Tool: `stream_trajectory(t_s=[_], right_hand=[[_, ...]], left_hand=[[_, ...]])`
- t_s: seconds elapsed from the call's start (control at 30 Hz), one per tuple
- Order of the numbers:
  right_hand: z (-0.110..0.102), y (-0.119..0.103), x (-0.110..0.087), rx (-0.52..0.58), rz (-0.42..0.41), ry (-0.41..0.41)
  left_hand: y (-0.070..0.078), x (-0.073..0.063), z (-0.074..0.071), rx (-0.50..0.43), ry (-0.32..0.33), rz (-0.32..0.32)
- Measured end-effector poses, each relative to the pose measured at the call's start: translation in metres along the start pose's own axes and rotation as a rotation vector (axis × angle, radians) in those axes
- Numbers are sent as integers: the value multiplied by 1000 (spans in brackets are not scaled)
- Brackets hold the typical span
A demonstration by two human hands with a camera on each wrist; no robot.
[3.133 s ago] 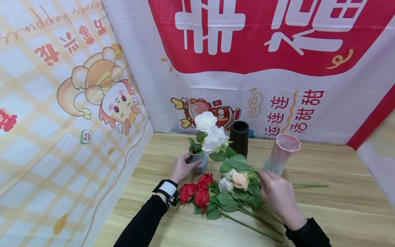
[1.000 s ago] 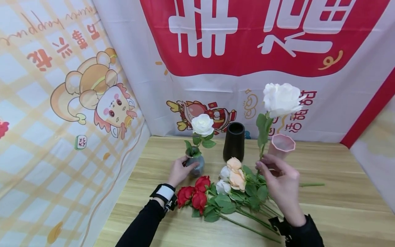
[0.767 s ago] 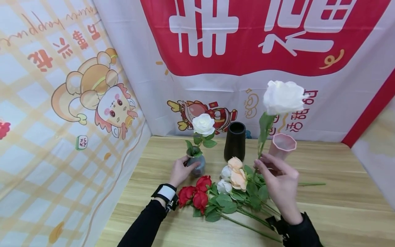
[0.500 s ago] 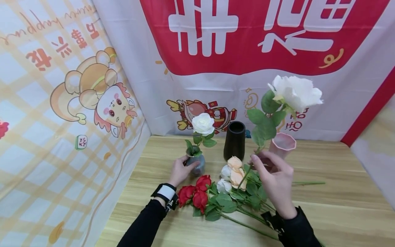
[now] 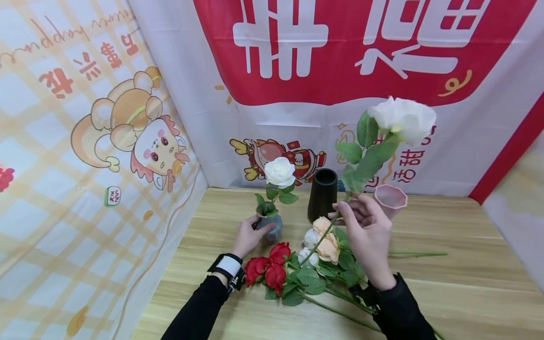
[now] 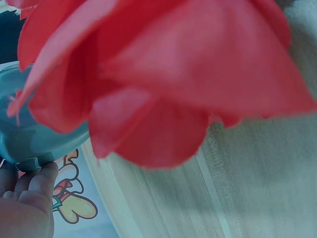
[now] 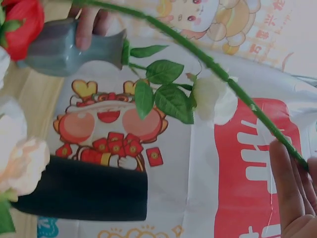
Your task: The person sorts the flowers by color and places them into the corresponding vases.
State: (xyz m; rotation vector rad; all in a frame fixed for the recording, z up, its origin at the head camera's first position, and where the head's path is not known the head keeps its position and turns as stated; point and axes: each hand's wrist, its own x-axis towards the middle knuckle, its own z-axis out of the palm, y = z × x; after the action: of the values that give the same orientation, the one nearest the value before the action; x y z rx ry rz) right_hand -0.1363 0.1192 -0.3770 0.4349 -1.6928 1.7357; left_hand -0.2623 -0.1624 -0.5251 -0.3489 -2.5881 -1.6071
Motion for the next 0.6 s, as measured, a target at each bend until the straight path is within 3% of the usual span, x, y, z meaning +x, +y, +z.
stream_trajectory(t_s=[0.2,0.6], right_hand=[[3,2,6,104,79,26],[7,9,18,218,146,137]], left_hand=[[-1,0,0,6,0,10],[-1,1,-1,10,0,0]])
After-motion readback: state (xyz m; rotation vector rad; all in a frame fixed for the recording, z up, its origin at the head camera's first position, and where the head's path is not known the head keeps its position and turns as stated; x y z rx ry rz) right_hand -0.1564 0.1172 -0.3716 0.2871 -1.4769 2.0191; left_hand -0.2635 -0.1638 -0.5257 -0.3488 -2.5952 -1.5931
